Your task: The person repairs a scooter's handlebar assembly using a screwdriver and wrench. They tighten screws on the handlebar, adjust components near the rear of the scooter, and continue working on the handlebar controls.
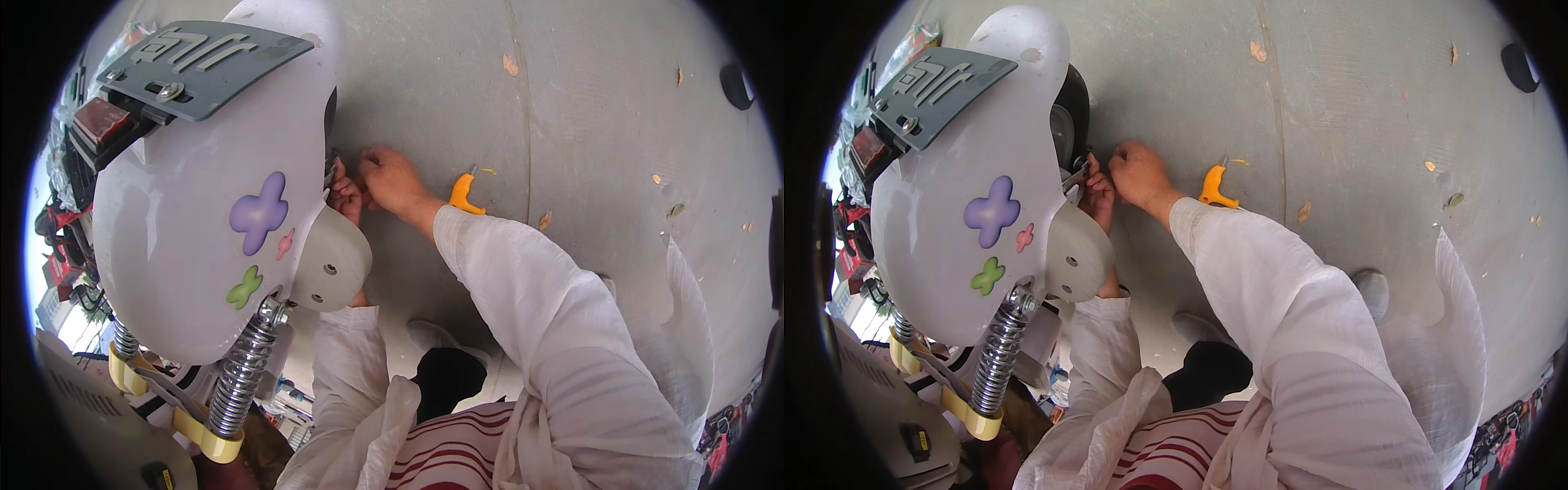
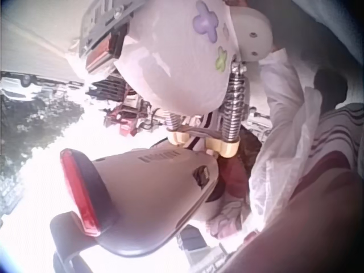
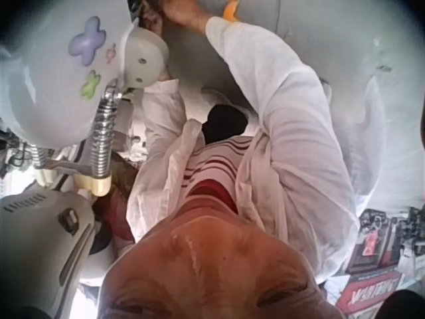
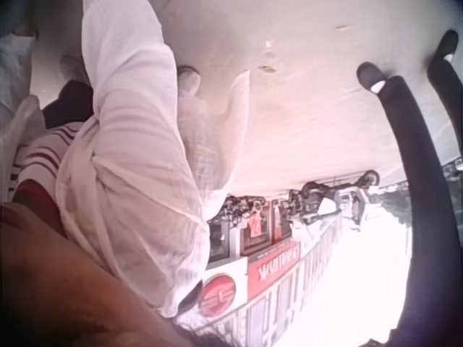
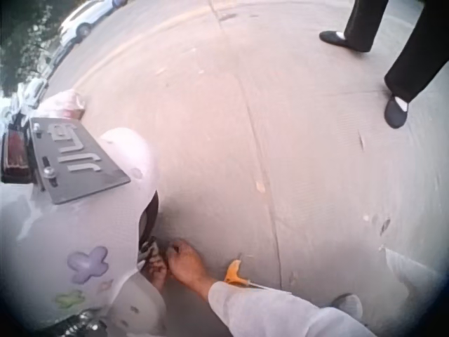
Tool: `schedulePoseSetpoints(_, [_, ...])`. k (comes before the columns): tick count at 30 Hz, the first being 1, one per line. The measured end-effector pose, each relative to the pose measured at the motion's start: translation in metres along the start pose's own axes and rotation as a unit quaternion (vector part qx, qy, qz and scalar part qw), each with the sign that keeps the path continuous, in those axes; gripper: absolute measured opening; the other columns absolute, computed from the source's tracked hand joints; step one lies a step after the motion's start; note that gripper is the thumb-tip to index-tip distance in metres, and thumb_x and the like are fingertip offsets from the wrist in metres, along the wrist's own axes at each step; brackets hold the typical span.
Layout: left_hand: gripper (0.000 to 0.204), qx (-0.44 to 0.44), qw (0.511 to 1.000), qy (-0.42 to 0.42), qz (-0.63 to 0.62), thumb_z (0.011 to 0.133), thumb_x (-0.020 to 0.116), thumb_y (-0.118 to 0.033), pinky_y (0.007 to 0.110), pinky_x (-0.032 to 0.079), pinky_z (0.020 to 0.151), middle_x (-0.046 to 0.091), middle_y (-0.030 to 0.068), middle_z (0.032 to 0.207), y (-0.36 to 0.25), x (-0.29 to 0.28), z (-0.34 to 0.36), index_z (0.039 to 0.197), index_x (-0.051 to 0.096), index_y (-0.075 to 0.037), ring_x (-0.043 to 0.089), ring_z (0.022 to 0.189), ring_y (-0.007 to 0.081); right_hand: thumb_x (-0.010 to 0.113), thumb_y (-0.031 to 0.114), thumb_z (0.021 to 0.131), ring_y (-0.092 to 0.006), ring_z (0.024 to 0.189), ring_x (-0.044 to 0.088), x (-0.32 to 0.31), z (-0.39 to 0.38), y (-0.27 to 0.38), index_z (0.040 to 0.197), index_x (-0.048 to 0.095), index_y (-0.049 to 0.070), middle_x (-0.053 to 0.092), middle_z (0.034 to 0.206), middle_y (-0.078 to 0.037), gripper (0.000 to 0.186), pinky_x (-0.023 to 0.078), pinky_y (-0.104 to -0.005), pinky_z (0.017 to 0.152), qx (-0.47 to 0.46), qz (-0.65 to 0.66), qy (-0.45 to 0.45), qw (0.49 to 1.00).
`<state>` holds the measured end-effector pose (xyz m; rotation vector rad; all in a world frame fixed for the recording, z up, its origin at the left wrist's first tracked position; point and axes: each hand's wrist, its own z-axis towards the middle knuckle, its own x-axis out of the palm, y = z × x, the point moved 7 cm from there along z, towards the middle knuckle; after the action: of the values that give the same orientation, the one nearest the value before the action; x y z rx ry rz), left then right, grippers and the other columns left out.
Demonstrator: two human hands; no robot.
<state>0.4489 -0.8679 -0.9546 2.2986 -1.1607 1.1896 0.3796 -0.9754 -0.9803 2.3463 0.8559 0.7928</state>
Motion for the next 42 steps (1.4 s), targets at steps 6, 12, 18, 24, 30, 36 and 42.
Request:
schedulePoseSetpoints(6, [0.049,-0.005,0.997,0.009,-0.07,0.09,0.05,-0.015,0.033,0.038,0.08,0.045,0.0246,0.133,0.003,-0.002,0.0,0.13,0.037,0.01,0.045,0.088,0.0227,0.056,0.04,0.094,-0.016,0.064,0.067,0.01,0.007,0.011,0.102,0.064,0.0,0.069,0.079,-0.011,0.041,0.051,-0.0329,0.051,0.04,-0.008,0.074,0.996])
schedulePoseSetpoints(12, [0.086,0.099,0.994,-0.043,0.012,0.069,0.077,-0.04,0.037,0.043,0.085,0.049,0.0234,0.125,-0.019,-0.02,-0.005,0.135,0.041,0.003,0.049,0.099,0.028,0.051,0.019,0.096,-0.0242,0.067,0.069,0.008,0.01,0.026,0.098,0.062,-0.004,0.068,0.077,-0.017,0.026,0.054,-0.0327,0.05,-0.045,0.016,0.036,0.998])
schedulePoseSetpoints(18, [0.073,-0.01,0.999,0.009,-0.04,0.077,0.069,-0.035,0.037,0.043,0.084,0.047,0.0249,0.127,0.0,-0.002,0.002,0.133,0.041,0.004,0.049,0.097,0.0278,0.053,0.033,0.096,-0.0216,0.08,0.069,0.004,0.002,0.005,0.093,0.065,-0.001,0.069,0.082,-0.018,0.036,0.055,-0.0321,0.058,0.02,0.077,0.019,0.997])
schedulePoseSetpoints(24, [0.064,0.038,0.998,-0.004,-0.042,0.081,0.06,-0.026,0.036,0.039,0.082,0.044,0.0255,0.131,-0.012,0.003,-0.01,0.132,0.038,0.007,0.046,0.094,0.025,0.053,0.024,0.097,-0.024,0.077,0.068,0.018,0.007,0.038,0.1,0.062,-0.005,0.068,0.086,-0.018,0.03,0.055,-0.0333,0.06,0.01,0.001,0.083,0.997])
schedulePoseSetpoints(30, [0.079,0.058,0.998,0.015,0.015,0.068,0.078,-0.041,0.035,0.042,0.079,0.052,0.0213,0.116,-0.003,-0.002,0.0,0.127,0.048,0.002,0.05,0.094,0.0259,0.057,0.037,0.095,-0.0173,0.076,0.064,-0.002,0.002,0.017,0.099,0.064,-0.002,0.068,0.08,-0.011,0.04,0.052,-0.031,0.066,-0.012,0.082,0.034,0.996])
schedulePoseSetpoints(36, [0.099,0.124,0.986,-0.113,-0.019,0.045,0.091,-0.046,0.034,0.043,0.077,0.056,0.0163,0.107,-0.019,-0.02,-0.003,0.124,0.052,-0.001,0.051,0.092,0.0247,0.063,0.023,0.092,-0.0196,0.064,0.065,0.005,0.009,0.053,0.091,0.063,-0.006,0.066,0.069,-0.013,0.029,0.053,-0.0318,0.061,-0.072,-0.011,0.021,0.997])
schedulePoseSetpoints(42, [0.108,0.12,0.991,-0.058,-0.016,0.035,0.094,-0.045,0.036,0.043,0.078,0.057,0.0149,0.109,-0.029,-0.028,0.0,0.125,0.053,-0.002,0.051,0.094,0.0258,0.063,0.032,0.091,-0.0192,0.077,0.065,0.013,0.021,0.051,0.107,0.063,-0.003,0.066,0.077,-0.01,0.038,0.05,-0.033,0.071,-0.107,0.082,0.15,0.98])
